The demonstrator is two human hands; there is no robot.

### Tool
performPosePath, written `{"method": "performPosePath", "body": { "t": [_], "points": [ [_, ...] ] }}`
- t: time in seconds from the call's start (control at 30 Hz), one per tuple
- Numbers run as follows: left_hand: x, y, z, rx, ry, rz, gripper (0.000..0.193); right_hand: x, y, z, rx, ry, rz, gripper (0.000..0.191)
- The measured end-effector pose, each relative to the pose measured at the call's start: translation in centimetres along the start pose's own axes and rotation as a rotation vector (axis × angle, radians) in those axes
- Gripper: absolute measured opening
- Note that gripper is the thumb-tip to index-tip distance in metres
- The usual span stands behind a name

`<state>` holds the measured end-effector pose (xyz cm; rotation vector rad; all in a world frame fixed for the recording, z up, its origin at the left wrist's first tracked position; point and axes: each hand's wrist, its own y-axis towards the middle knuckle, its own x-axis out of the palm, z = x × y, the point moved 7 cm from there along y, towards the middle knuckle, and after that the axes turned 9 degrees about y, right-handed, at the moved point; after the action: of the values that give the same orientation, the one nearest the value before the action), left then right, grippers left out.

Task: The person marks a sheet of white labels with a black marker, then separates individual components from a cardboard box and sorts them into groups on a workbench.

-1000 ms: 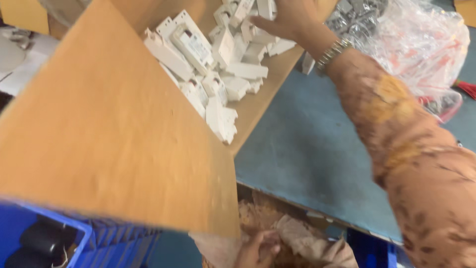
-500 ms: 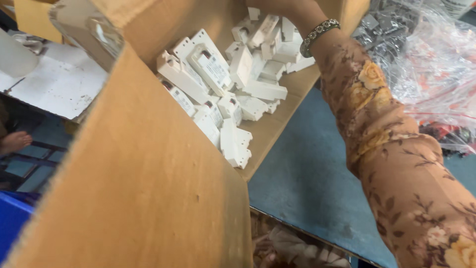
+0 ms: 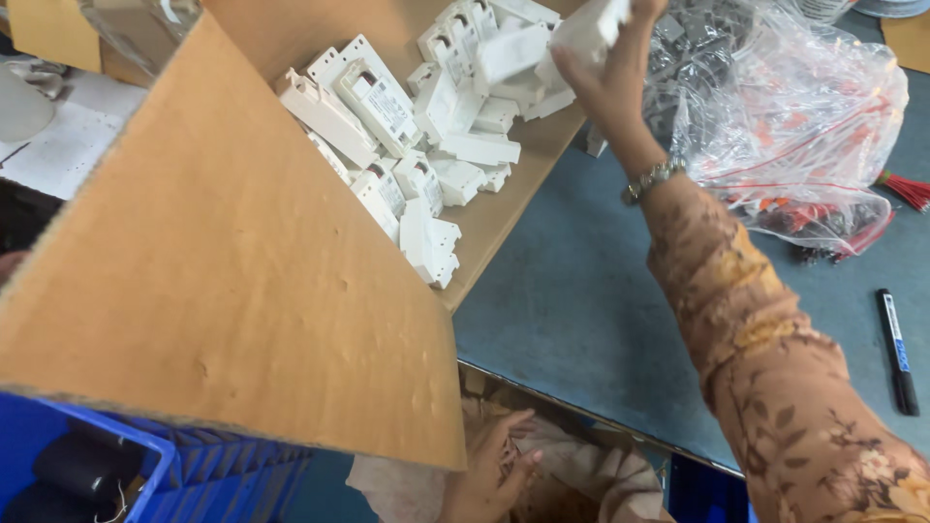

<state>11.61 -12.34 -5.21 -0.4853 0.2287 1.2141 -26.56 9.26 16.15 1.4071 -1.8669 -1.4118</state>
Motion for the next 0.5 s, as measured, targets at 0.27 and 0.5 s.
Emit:
{"method": "performPosePath", "body": {
  "t": [0.27, 0.5],
  "points": [
    [1.8, -0.4, 2.6, 0.373, 0.088, 0.044, 0.045, -5.9, -8.9, -0.4, 0.291, -0.194, -0.309, 0.093],
    [2.4, -0.2, 2.0, 0.334, 0.063, 0.005, 0.045, -5.1, -8.1, -3.9, 0.171, -0.724, -0.92, 0.081]
  ]
}}
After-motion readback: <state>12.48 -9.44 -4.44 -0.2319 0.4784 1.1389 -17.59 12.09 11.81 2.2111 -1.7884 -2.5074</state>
